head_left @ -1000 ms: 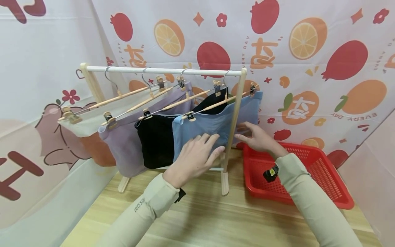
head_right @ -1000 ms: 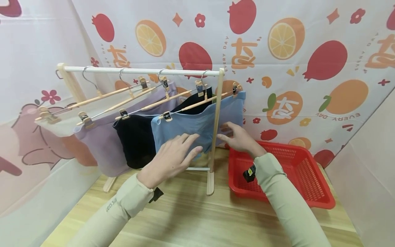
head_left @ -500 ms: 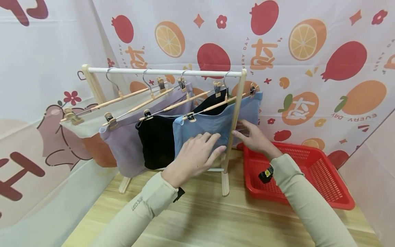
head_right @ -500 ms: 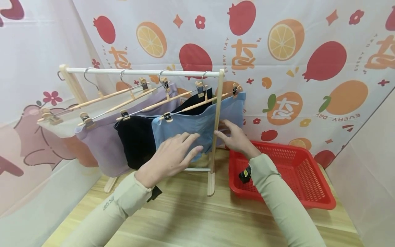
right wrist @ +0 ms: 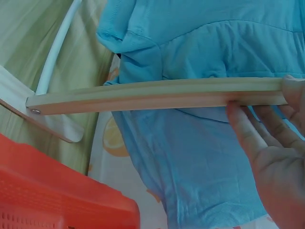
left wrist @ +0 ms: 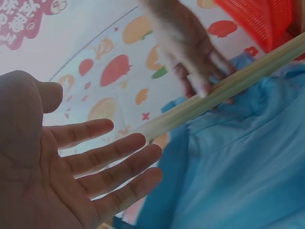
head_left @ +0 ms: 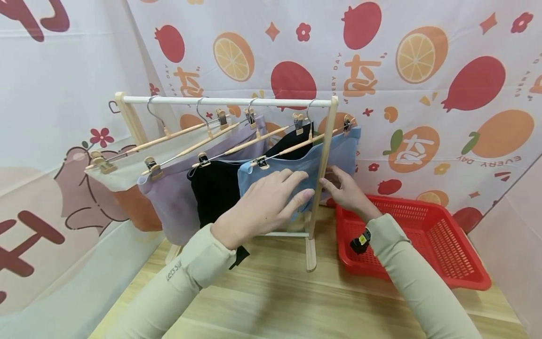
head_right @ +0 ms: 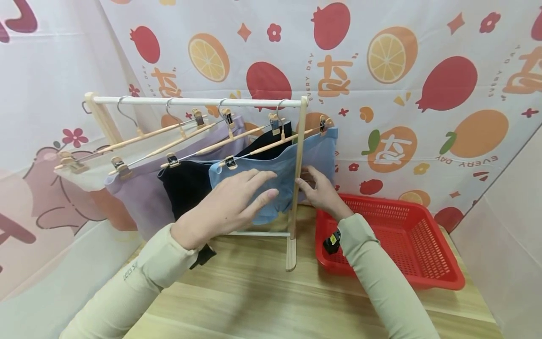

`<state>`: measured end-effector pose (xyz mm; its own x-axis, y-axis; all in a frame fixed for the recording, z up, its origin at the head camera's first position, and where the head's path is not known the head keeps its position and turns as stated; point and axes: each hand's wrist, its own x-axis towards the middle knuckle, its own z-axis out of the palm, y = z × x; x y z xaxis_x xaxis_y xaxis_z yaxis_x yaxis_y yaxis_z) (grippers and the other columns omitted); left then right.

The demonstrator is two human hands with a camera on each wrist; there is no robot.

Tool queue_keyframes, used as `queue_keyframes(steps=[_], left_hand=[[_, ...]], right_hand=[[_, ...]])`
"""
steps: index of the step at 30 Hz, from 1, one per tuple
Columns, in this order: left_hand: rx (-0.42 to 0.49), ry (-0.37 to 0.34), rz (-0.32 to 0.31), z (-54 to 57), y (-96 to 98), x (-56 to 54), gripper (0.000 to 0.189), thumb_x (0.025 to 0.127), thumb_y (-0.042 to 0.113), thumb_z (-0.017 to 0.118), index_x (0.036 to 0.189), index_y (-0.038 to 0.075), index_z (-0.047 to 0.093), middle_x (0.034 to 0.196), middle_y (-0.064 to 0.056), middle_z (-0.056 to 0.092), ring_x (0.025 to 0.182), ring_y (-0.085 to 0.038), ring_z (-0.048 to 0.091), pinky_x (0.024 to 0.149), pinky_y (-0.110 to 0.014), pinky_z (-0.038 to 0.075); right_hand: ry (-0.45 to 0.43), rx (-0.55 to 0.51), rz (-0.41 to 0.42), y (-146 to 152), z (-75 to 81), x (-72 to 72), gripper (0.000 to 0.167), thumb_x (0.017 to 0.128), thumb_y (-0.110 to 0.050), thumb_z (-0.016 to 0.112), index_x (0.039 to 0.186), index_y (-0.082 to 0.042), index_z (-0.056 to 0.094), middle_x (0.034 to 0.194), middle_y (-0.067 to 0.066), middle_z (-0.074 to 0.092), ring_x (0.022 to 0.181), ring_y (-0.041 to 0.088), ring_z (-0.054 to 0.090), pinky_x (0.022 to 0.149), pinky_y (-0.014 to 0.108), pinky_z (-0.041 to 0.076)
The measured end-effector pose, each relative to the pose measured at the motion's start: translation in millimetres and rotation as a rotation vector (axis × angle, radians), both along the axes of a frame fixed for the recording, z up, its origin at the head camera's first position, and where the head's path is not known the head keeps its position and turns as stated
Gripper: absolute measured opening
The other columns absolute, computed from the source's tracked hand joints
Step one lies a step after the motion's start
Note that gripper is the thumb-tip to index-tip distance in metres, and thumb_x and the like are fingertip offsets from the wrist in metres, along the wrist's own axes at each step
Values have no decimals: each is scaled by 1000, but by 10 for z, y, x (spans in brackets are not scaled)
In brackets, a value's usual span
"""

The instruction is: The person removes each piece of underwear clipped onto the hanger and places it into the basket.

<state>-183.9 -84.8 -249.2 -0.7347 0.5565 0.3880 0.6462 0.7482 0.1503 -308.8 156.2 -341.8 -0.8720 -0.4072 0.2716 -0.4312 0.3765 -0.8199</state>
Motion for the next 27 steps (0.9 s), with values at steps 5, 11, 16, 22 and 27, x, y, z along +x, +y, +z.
queue_keyframes(steps=[5,11,16,22,27], left_hand=[[35,15,-36,232,26,-23,50,108,46,43,145,14,52,137,-5,62,122,-21,63,105,-43,53],[59,6,-8,448,80,-122,50,107,45,46,147,14,50,146,-6,58,134,-23,56,112,-47,46],[23,117,35,535,168,-283,44,105,38,54,139,11,55,129,-10,65,117,-26,61,101,-44,51],[-115,254,214,546,298,-417,38,102,38,57,127,10,58,107,-10,64,93,-29,58,75,-41,52],[-240,178,423,538,350,-441,44,103,45,51,128,9,56,116,-14,65,108,-34,60,88,-49,54]], right_hand=[[-7,-41,3,-18,-21,8,41,107,-19,52,144,-4,44,138,24,58,124,40,63,104,54,52],[-18,-43,-1,-29,-27,13,41,107,-20,52,144,-5,45,137,23,58,122,40,64,104,54,53],[-25,-40,-7,-22,-40,9,42,107,-21,51,145,-5,44,137,23,58,123,40,63,105,54,51],[-43,-44,-22,-27,-56,19,44,107,-21,52,147,-6,42,138,23,57,125,40,62,106,55,50],[-49,-44,-18,-46,-48,39,45,107,-23,51,148,-7,41,139,22,57,125,40,62,106,54,51]])
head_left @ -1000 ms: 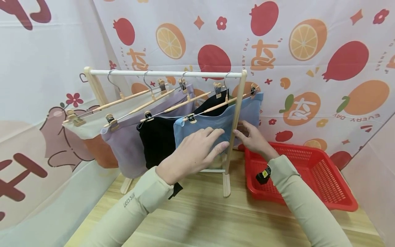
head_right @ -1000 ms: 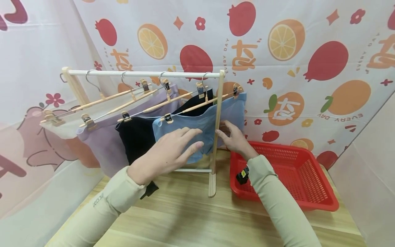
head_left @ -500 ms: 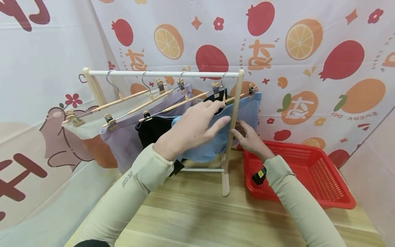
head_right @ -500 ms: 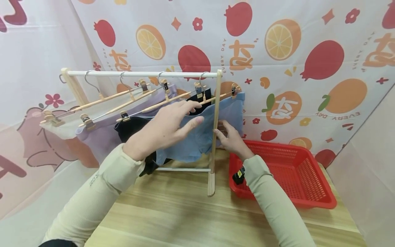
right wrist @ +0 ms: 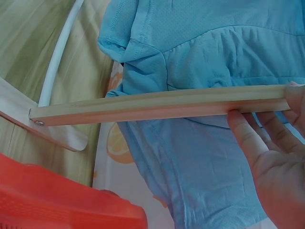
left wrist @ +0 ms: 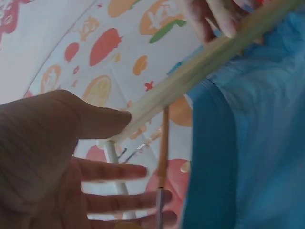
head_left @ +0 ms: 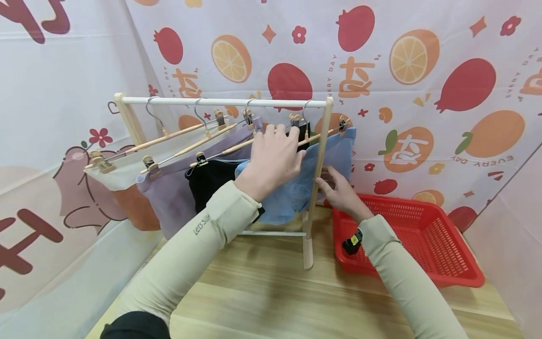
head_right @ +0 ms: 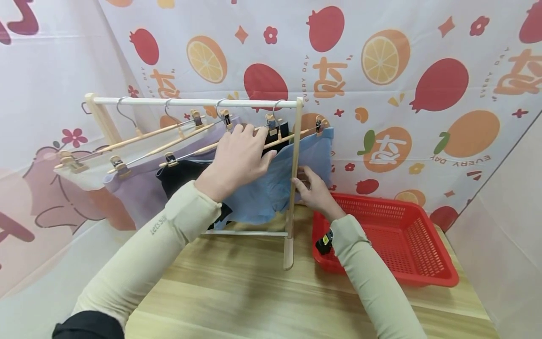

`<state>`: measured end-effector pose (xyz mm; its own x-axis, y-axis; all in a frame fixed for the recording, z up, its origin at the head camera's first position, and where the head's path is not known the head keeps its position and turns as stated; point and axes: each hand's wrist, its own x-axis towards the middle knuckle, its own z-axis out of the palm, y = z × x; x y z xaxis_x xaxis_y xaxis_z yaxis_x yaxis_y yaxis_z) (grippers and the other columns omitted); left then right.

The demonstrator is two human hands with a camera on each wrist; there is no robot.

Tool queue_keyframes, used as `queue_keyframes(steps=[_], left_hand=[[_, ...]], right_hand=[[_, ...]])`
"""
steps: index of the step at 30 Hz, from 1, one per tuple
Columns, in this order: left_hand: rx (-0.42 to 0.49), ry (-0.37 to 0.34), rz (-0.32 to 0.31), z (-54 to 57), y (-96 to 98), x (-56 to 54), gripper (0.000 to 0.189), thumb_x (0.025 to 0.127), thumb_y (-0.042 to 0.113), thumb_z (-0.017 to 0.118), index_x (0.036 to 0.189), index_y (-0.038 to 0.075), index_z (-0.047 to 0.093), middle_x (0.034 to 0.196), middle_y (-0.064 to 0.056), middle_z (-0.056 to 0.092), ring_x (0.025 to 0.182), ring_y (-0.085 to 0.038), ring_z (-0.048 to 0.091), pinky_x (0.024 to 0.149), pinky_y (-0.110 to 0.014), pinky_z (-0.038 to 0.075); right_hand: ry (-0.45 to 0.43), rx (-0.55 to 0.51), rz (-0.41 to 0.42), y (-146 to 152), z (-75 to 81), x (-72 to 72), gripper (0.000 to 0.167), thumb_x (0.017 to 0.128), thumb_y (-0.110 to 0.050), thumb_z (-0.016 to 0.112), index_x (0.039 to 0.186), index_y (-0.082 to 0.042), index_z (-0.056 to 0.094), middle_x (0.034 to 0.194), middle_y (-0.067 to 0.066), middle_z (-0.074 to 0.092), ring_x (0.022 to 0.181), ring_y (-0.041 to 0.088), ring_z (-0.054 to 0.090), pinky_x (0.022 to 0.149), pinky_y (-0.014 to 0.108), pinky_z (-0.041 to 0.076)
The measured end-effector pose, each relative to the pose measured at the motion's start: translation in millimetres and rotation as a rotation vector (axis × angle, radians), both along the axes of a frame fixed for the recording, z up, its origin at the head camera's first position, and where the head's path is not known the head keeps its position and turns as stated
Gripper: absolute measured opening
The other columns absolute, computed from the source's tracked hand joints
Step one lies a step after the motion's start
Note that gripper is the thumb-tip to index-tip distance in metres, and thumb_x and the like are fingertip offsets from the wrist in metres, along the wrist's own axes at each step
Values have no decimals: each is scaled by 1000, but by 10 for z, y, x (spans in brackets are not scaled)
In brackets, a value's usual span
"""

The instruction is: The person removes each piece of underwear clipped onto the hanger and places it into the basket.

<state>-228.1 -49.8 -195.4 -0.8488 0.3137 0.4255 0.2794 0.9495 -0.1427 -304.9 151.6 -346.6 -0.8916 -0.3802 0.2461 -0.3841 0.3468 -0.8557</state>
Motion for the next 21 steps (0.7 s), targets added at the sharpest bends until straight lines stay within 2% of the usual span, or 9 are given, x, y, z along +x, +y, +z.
queue_keyframes(steps=[2,5,9,14,17,21], left_hand=[[-14,-43,65,-9,11,-15,46,104,47,48,126,8,57,118,-16,64,110,-35,61,91,-50,54],[-19,-74,129,-23,26,-44,48,105,49,46,117,6,60,112,-17,66,102,-35,65,86,-47,57],[-37,-53,200,-62,51,-100,52,105,52,42,108,5,63,100,-16,67,91,-33,68,72,-43,58],[-84,-3,289,-177,48,-157,59,107,54,33,107,3,64,98,-17,68,85,-30,67,64,-38,56],[-77,41,269,-237,23,-188,59,108,53,33,101,3,64,95,-19,69,81,-31,68,61,-38,56],[-84,80,177,-255,-33,-228,56,107,51,39,86,6,64,77,-13,66,69,-30,66,54,-37,54]], right_hand=[[5,0,-3,0,2,1,45,107,-23,51,148,-6,42,138,22,57,125,39,62,106,53,51],[12,5,-11,4,1,-1,44,107,-23,52,147,-7,42,138,21,57,125,39,62,105,53,51],[15,3,-17,-4,2,0,45,107,-23,52,147,-7,42,138,21,57,124,39,63,104,53,52],[16,-2,-13,-17,-10,7,45,107,-23,51,148,-6,42,138,22,58,124,40,63,103,54,52],[19,-5,-10,-19,-16,7,44,108,-23,50,148,-6,42,138,23,58,124,40,63,103,54,53],[18,-12,-8,-12,-17,6,45,108,-23,50,148,-6,41,138,23,57,125,40,62,104,53,52]])
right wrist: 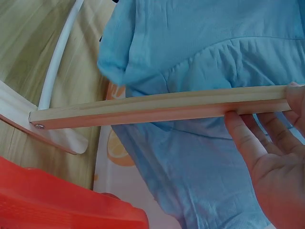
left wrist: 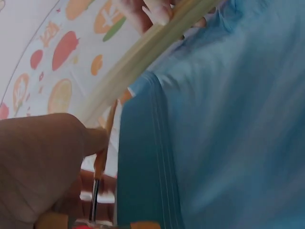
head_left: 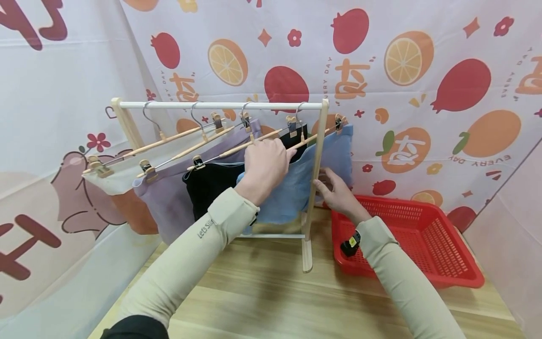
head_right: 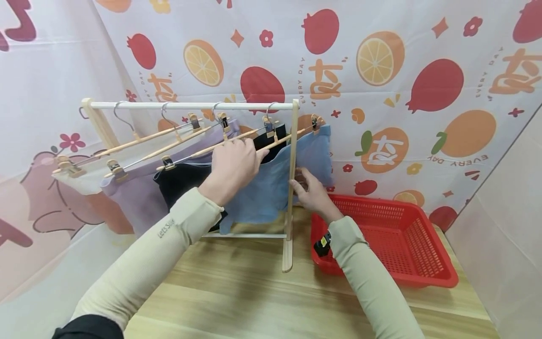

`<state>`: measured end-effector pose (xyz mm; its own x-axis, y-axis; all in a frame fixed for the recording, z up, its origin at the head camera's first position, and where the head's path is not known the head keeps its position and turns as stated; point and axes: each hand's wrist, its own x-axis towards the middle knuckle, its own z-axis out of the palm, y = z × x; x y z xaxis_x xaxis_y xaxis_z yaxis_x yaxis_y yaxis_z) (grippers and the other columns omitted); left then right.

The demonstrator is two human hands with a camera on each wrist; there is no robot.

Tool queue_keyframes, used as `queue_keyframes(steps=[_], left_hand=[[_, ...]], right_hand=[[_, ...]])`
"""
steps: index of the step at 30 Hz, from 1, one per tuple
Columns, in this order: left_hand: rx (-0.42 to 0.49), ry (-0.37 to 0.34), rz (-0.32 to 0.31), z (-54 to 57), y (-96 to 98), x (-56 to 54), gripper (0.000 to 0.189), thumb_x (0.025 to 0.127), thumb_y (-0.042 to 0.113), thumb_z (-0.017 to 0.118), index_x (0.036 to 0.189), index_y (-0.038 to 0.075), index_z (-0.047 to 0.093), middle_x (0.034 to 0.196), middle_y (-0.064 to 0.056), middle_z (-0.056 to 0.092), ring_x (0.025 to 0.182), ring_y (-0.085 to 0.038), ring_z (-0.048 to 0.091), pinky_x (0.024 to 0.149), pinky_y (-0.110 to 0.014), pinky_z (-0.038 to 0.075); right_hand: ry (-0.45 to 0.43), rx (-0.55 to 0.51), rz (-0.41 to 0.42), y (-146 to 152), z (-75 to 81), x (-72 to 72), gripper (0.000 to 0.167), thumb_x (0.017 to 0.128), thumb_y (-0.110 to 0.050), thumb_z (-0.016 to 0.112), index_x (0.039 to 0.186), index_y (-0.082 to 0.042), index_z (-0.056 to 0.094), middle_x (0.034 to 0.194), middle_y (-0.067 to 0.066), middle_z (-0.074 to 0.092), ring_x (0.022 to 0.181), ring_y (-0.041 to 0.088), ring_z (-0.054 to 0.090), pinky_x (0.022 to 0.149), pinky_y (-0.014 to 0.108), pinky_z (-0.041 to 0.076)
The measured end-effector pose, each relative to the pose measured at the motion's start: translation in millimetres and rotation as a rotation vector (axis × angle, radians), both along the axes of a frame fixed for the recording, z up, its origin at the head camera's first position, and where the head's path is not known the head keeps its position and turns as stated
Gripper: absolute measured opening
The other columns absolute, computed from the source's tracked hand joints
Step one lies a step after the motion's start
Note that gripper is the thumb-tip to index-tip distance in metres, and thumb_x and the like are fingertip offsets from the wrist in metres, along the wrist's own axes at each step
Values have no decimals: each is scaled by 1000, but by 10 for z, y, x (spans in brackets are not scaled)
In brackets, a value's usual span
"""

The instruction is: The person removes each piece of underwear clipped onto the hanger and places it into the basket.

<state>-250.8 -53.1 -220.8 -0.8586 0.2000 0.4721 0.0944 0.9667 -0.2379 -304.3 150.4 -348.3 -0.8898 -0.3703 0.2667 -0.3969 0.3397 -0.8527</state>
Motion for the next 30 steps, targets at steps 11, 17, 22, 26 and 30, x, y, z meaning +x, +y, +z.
queue_keyframes(steps=[11,17,22,26,30], left_hand=[[-22,48,-201,85,-172,-13,53,109,46,40,81,9,66,69,-9,63,65,-31,66,55,-42,54],[-25,-11,-339,126,-206,-55,42,108,39,46,91,8,69,75,-15,67,73,-35,68,61,-48,57],[-21,-57,-353,157,-231,-72,38,106,40,52,94,8,70,79,-16,68,75,-36,69,62,-50,58],[-60,-49,-326,194,-229,-53,35,103,41,57,97,9,72,81,-14,70,75,-35,70,62,-49,58],[-95,-56,-281,213,-179,-28,29,103,33,59,95,9,74,86,-12,73,79,-34,71,65,-48,59]], right_hand=[[-3,-16,15,-15,-13,-9,43,108,-20,49,147,-4,41,136,24,56,126,40,61,104,53,52],[-3,-20,12,-10,-11,6,43,108,-20,49,147,-5,41,137,24,56,126,40,60,104,53,52],[4,-14,12,-7,-24,-1,44,108,-21,49,148,-6,41,137,24,58,126,40,61,105,52,52],[-1,-3,11,-4,-23,0,44,108,-23,49,149,-7,41,137,22,59,126,39,61,105,52,52],[-14,-5,8,5,-16,-2,44,108,-23,50,148,-7,41,137,23,58,126,39,61,105,52,52]])
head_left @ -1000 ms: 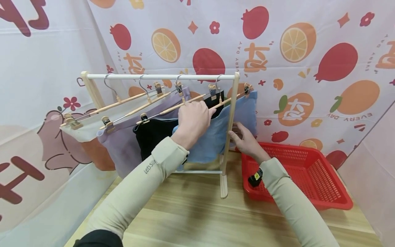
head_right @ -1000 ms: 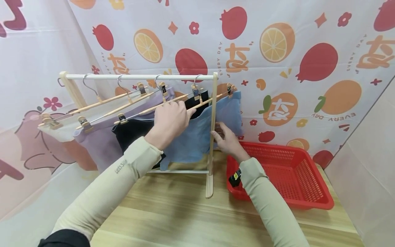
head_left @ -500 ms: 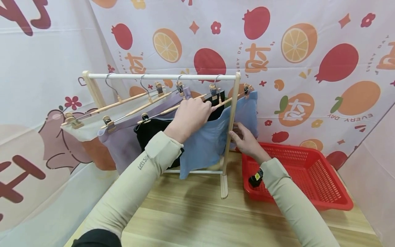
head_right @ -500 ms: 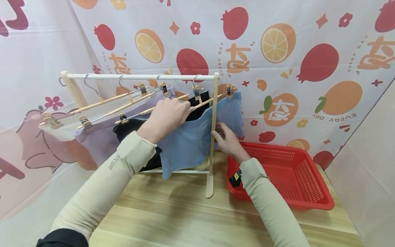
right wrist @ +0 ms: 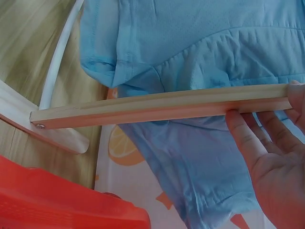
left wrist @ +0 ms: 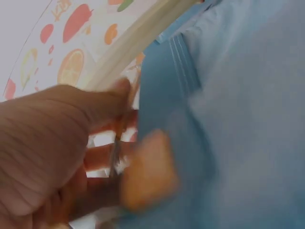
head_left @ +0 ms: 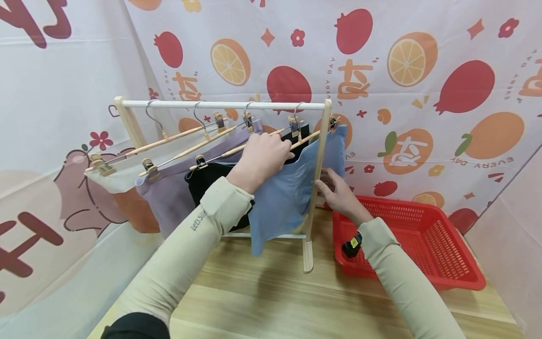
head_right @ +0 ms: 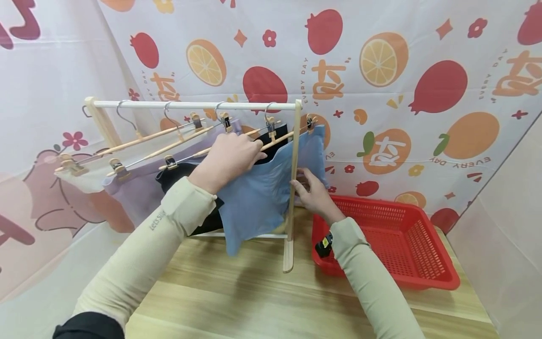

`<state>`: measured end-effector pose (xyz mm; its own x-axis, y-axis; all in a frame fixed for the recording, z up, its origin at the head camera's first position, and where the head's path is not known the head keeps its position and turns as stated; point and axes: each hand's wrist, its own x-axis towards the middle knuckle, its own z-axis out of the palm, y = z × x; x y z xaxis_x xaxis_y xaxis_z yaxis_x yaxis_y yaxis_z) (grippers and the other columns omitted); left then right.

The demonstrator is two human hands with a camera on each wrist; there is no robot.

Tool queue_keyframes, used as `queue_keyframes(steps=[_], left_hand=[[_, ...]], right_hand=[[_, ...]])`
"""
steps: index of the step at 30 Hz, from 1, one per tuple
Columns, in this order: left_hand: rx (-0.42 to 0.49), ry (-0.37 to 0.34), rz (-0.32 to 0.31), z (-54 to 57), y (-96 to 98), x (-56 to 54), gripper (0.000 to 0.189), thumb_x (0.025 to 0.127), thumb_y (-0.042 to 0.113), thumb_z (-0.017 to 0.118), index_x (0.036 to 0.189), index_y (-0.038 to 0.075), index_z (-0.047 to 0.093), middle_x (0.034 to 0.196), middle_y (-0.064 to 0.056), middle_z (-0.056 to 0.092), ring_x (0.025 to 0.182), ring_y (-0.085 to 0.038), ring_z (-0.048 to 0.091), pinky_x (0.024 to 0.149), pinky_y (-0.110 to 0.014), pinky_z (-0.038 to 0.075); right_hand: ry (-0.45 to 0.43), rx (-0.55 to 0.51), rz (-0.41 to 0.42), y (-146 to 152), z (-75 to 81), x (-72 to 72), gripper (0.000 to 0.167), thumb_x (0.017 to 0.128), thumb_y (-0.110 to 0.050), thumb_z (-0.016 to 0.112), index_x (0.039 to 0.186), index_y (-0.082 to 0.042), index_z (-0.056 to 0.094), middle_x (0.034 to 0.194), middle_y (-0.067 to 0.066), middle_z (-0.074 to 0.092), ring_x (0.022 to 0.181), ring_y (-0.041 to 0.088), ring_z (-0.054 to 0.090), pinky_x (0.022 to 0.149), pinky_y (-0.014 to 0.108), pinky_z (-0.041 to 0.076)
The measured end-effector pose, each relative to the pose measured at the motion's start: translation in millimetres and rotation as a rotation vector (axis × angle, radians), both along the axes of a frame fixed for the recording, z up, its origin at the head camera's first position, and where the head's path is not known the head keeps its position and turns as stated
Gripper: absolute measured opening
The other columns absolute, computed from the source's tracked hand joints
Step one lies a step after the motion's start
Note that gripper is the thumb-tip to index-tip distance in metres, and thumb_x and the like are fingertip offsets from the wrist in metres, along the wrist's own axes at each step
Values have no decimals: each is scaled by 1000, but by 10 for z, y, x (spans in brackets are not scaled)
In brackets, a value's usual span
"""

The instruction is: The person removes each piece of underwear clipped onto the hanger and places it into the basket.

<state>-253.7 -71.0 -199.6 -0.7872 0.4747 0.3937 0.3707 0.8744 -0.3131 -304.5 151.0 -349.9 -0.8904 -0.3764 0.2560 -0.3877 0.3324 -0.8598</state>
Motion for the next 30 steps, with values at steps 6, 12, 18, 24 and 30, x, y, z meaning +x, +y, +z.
queue_keyframes(steps=[6,12,18,24,30], left_hand=[[-54,42,32,-42,147,-26,24,103,10,54,96,10,77,90,-10,75,81,-29,72,65,-42,60],[-19,84,32,-114,238,-97,18,105,13,53,109,6,69,97,-11,73,81,-30,72,66,-39,60],[47,21,43,-120,221,-104,25,101,18,61,123,5,61,111,-14,70,88,-32,72,70,-42,61],[74,-24,76,-48,171,-80,38,95,20,69,129,7,61,110,-15,69,82,-32,70,64,-42,60],[139,-6,85,-26,117,-81,16,101,20,54,111,10,63,91,-12,68,67,-31,63,57,-44,54]], right_hand=[[5,-1,2,12,6,-17,44,108,-23,49,149,-7,41,137,22,58,126,39,61,105,52,51],[15,-5,13,2,-8,-19,45,108,-22,49,149,-5,39,138,24,58,126,39,61,105,52,52],[10,-32,12,-9,-1,2,44,108,-21,50,148,-6,41,137,24,59,125,40,61,103,54,52],[-7,-39,17,-13,3,4,45,108,-21,50,150,-6,40,138,25,57,127,41,60,104,52,52],[-4,-37,17,-3,-22,-7,47,108,-21,49,151,-3,38,139,27,56,127,41,59,106,54,50]])
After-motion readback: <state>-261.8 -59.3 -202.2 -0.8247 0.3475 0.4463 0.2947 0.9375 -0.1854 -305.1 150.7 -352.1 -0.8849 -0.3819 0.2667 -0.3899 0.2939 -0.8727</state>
